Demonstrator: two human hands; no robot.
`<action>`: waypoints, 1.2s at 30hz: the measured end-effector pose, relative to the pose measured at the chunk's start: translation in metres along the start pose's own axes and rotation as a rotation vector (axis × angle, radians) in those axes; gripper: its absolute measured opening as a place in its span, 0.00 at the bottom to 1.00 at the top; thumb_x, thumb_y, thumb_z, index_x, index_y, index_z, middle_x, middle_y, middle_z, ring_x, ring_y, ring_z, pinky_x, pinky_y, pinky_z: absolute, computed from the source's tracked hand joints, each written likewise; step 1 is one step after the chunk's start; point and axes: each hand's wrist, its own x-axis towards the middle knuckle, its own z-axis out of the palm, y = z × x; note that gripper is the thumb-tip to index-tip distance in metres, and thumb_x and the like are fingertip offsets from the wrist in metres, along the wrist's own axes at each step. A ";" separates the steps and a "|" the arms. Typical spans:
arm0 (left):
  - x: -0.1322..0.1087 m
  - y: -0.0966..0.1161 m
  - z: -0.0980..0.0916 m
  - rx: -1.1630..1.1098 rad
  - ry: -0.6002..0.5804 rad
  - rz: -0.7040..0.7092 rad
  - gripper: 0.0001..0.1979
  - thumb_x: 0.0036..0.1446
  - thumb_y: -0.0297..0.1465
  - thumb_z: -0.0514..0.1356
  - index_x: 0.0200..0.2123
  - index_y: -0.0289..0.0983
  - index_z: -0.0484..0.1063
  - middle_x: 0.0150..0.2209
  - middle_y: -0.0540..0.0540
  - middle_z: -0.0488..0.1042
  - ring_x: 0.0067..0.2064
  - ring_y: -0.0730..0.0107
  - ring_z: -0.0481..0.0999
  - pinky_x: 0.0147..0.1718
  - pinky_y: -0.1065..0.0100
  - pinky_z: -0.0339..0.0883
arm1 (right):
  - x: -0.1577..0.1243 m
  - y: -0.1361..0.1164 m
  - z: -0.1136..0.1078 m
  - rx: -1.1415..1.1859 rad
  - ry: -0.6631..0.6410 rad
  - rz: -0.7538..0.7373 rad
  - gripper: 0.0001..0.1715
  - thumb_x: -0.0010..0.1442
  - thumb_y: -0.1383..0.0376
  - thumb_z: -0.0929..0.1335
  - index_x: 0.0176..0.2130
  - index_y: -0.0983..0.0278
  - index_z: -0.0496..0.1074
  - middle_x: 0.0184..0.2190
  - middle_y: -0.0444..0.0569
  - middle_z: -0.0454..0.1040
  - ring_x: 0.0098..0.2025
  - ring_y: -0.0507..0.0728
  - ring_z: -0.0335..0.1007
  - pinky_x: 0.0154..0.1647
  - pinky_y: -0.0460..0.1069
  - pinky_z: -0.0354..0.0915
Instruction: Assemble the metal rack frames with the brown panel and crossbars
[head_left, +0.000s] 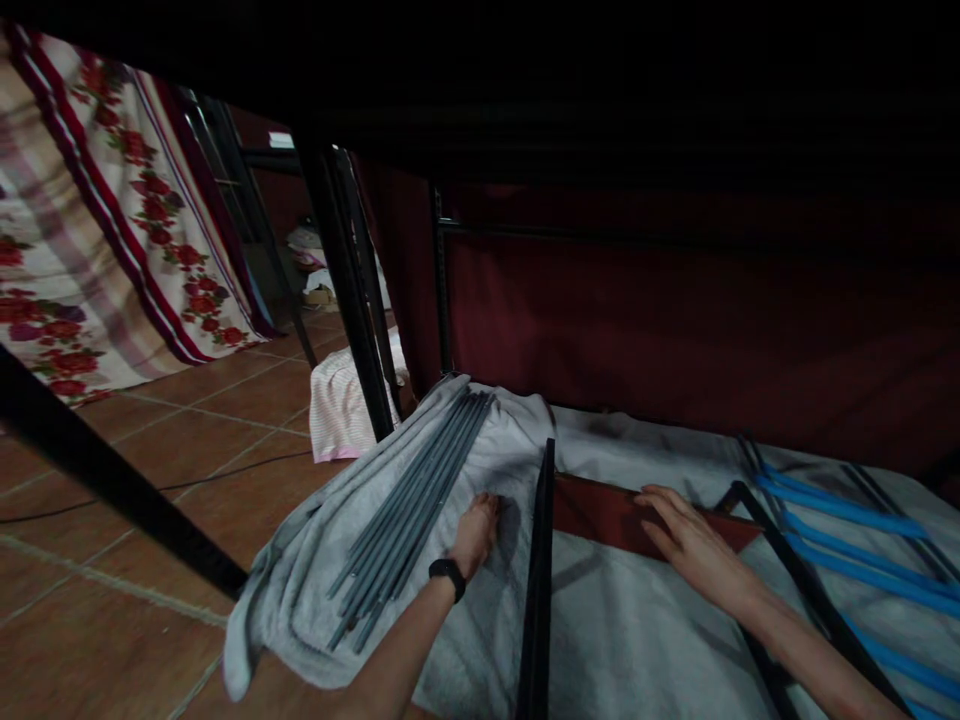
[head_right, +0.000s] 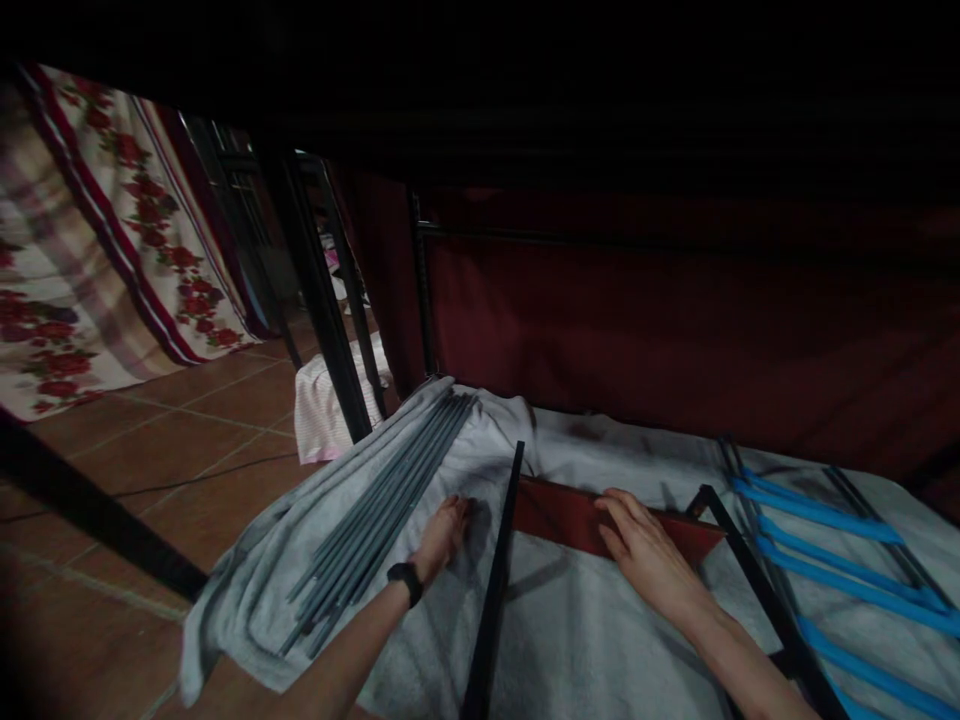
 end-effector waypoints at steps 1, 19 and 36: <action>0.001 0.002 0.001 -0.033 0.010 -0.020 0.02 0.48 0.26 0.58 0.26 0.38 0.68 0.28 0.47 0.72 0.34 0.66 0.71 0.38 0.65 0.64 | 0.007 -0.004 0.006 0.003 0.005 -0.007 0.20 0.64 0.60 0.59 0.54 0.57 0.65 0.57 0.52 0.66 0.58 0.58 0.64 0.59 0.57 0.63; 0.007 0.095 0.026 -0.798 -0.024 -0.234 0.08 0.50 0.28 0.60 0.34 0.32 0.76 0.24 0.49 0.73 0.26 0.76 0.70 0.27 0.74 0.63 | 0.074 -0.051 0.067 -0.040 -0.105 -0.056 0.30 0.65 0.66 0.56 0.65 0.56 0.54 0.51 0.52 0.72 0.51 0.59 0.67 0.52 0.57 0.60; 0.035 0.085 0.016 -0.237 -0.138 0.138 0.13 0.54 0.23 0.54 0.36 0.32 0.78 0.27 0.46 0.76 0.27 0.72 0.69 0.27 0.73 0.63 | 0.085 -0.056 0.061 -0.002 -0.169 -0.035 0.23 0.65 0.66 0.58 0.58 0.61 0.65 0.53 0.52 0.72 0.53 0.59 0.67 0.54 0.55 0.60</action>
